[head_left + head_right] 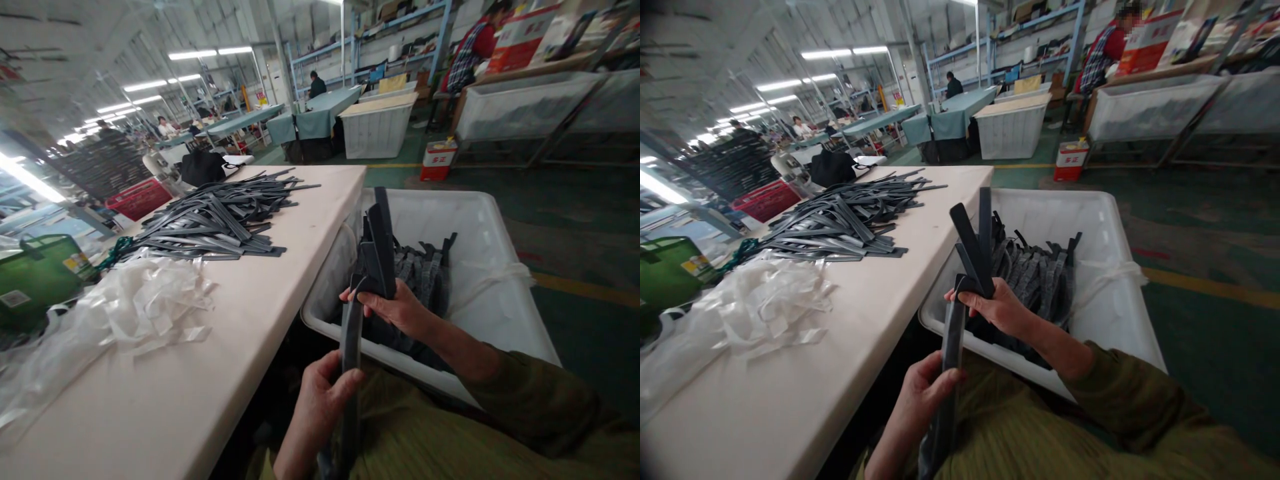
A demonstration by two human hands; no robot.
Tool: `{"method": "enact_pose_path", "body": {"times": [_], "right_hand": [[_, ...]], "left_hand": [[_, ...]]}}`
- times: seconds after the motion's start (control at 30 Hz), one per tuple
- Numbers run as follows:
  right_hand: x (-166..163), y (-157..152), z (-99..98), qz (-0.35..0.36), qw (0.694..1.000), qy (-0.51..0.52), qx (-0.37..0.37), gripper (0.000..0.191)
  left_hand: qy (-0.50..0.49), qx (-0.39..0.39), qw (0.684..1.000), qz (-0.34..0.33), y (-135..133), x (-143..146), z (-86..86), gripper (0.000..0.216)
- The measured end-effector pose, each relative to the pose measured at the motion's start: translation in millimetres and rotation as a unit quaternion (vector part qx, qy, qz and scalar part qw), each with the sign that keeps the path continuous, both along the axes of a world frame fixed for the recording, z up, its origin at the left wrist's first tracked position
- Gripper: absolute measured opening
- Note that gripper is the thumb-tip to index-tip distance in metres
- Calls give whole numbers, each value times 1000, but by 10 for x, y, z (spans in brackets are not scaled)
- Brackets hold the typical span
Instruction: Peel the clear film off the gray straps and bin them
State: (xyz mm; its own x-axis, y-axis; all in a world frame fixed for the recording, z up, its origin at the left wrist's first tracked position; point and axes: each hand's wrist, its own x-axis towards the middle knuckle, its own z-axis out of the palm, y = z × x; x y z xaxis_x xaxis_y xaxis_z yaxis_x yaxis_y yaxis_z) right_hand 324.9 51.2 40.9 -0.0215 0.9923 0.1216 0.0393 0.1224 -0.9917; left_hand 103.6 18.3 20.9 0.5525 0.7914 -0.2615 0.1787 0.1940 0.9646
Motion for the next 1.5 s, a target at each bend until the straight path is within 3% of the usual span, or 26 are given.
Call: {"method": "enact_pose_path", "body": {"times": [0.2, 0.4, 0.53, 0.6, 0.7, 0.87, 1.03, 1.13, 1.27, 1.37, 1.5], "right_hand": [[378, -309, 255, -96, 994, -2, 46, 28], [834, -470, 477, -202, 972, -59, 100, 19], [864, -360, 664, -250, 943, -157, 152, 21], [887, -249, 729, -295, 914, -221, 171, 21], [1013, 8, 704, -345, 871, -299, 182, 24], [1301, 664, 282, -343, 873, -308, 157, 35], [1274, 1140, -469, -317, 877, -340, 119, 25], [1123, 1181, -979, -278, 889, -348, 105, 21], [932, 1086, -1533, -219, 910, -344, 76, 23], [821, 1003, -1774, -160, 926, -336, 61, 21], [694, 885, -1911, -81, 942, -322, 49, 21]], "left_hand": [[45, 61, 996, -41, -167, 212, -146, 33], [50, 128, 988, -67, -160, 359, -193, 21], [-17, 96, 995, 5, -116, 328, -263, 37], [-21, 70, 995, 63, -108, 224, -360, 53], [-7, 39, 991, 131, -139, 5, -535, 59], [-7, -2, 979, 204, -251, -314, -778, 59], [10, -19, 963, 269, -309, -490, -984, 65], [3, -17, 949, 316, -321, -576, -1112, 68], [-5, -33, 949, 313, -341, -650, -1278, 71], [1, -26, 949, 315, -365, -644, -1382, 71], [5, -15, 954, 298, -389, -616, -1455, 69]]}}
